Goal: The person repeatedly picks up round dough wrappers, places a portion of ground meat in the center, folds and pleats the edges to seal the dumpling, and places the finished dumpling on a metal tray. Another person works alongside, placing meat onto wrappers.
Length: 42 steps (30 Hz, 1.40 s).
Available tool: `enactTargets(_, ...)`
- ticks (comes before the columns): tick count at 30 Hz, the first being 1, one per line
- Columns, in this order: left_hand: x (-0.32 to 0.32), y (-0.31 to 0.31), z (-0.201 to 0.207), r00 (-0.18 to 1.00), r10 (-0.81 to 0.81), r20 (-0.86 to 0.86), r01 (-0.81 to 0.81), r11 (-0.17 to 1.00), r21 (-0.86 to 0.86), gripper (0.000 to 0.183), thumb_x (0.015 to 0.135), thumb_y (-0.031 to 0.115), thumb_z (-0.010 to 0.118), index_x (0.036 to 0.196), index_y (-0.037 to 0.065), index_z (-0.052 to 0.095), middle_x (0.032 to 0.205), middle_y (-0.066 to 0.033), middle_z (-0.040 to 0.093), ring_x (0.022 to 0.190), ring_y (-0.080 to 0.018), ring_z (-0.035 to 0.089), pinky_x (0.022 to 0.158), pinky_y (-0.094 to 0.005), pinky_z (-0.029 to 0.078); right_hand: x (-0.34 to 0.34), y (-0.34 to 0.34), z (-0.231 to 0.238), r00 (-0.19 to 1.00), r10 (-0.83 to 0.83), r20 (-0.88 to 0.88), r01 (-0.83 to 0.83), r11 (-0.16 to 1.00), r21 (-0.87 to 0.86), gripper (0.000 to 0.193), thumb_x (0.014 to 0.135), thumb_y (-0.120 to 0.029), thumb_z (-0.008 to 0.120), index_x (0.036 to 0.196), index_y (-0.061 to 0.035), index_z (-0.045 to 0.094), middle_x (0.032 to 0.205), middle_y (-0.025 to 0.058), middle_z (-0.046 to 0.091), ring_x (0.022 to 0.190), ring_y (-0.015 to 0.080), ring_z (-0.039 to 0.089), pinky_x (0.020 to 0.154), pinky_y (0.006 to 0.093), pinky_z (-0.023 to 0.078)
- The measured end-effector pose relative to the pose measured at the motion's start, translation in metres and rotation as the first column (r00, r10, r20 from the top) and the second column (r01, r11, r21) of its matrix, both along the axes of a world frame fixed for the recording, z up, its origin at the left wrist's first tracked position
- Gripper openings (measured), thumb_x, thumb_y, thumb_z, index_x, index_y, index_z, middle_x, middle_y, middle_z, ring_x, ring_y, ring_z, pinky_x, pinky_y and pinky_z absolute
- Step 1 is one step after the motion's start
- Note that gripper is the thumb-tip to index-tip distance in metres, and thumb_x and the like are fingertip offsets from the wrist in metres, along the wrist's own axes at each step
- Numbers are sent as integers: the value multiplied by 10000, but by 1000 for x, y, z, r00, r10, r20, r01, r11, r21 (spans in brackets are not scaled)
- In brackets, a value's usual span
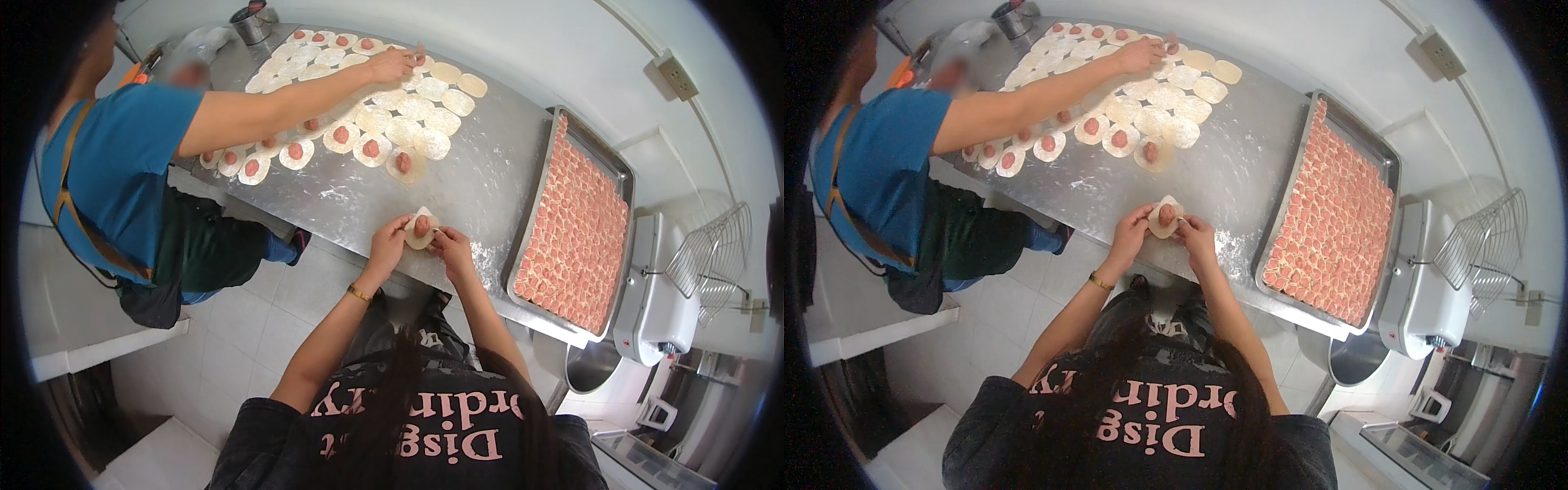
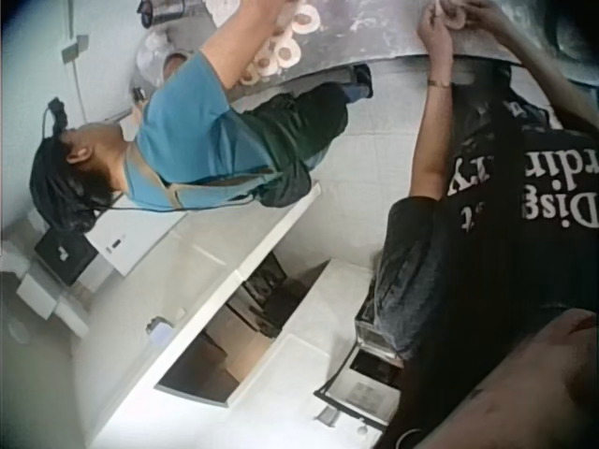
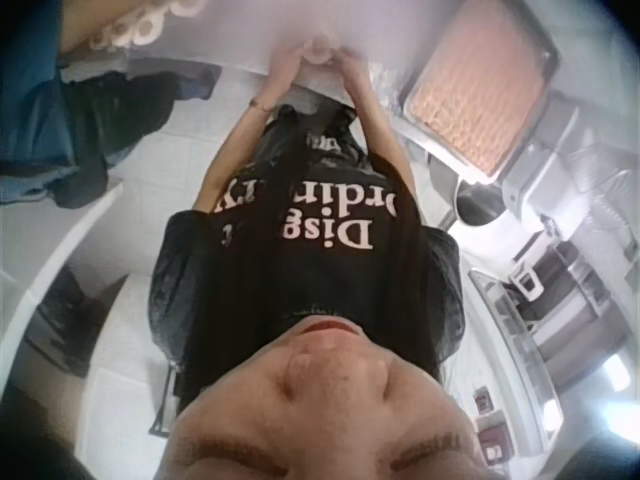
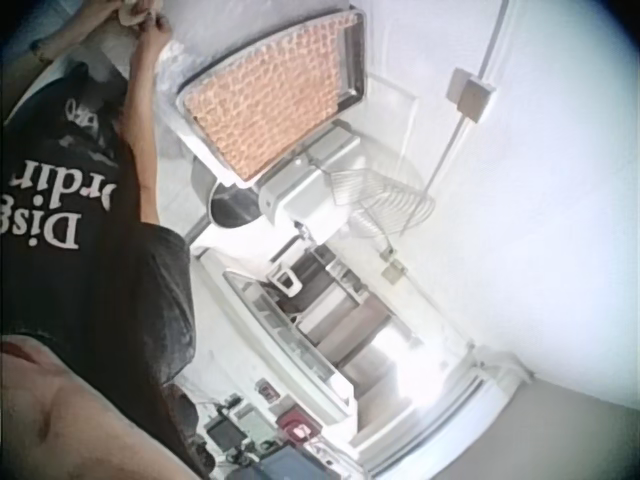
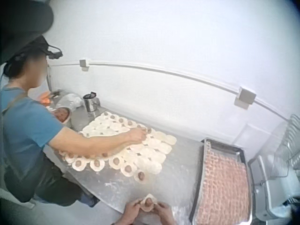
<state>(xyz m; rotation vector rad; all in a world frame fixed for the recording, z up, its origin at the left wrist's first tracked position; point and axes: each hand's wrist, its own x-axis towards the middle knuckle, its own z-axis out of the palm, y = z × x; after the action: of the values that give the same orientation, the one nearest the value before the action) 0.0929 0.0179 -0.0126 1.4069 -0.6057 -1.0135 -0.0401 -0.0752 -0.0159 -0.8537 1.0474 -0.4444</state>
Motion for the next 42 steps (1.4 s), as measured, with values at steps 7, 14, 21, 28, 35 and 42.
enactTargets(7, 0, 0, -15, 999, -26, 38, 23, 997, 69, 302, 900, -20, 472, 1180, -4, 582, 1042, -59, 630, 869, -117, 614, 684, -230, 529, -5, 12, -3, 1000, 0, 23, 6, 964, -266, 274, 811, 25, 567, 1081, 45, 610, 946, 77, 654, 835, 140, 623, 743, 249, 504)
enactTargets(14, -2, -3, -1, 1000, -24, -2, 24, 997, 76, 181, 877, 34, 586, 1054, -1, 599, 903, -35, 621, 766, -84, 592, 666, -218, 516, -8, 18, 4, 995, -87, 47, 95, 973, -213, 204, 821, 9, 590, 1021, 31, 624, 940, 67, 658, 852, 118, 611, 755, 249, 481)
enactTargets(21, 0, 2, 6, 961, -63, -270, 51, 997, -52, 134, 873, 31, 590, 999, 25, 543, 967, -27, 576, 843, -98, 568, 776, -255, 521, -16, 17, 16, 969, -51, 242, 91, 983, -159, 220, 819, 26, 609, 1039, 27, 622, 968, 70, 655, 903, 121, 597, 814, 247, 459)
enactTargets(28, -9, 14, 27, 905, -123, -407, 64, 986, -155, 300, 885, 5, 556, 1169, 58, 474, 1114, -61, 551, 961, -134, 579, 815, -269, 527, -29, 7, 19, 996, 13, -87, -46, 922, -385, 197, 787, 49, 624, 978, 23, 659, 863, 46, 663, 802, 110, 606, 755, 241, 481)
enactTargets(35, -20, 6, 13, 922, -100, -373, 102, 995, -14, 284, 869, 26, 606, 1136, 41, 511, 1106, -74, 573, 956, -134, 593, 802, -253, 519, -42, 1, 15, 979, 47, -197, -141, 856, -497, 235, 748, 25, 680, 982, 24, 655, 831, 51, 675, 783, 117, 628, 734, 256, 507)
enactTargets(42, -29, 4, -11, 986, -141, 85, 147, 987, -60, 159, 793, -28, 654, 926, 1, 572, 1003, -50, 624, 937, -124, 605, 802, -254, 508, -53, 10, 12, 989, 128, -78, -149, 879, -453, 348, 716, 63, 676, 1058, 23, 624, 970, 99, 666, 894, 162, 647, 792, 286, 534)
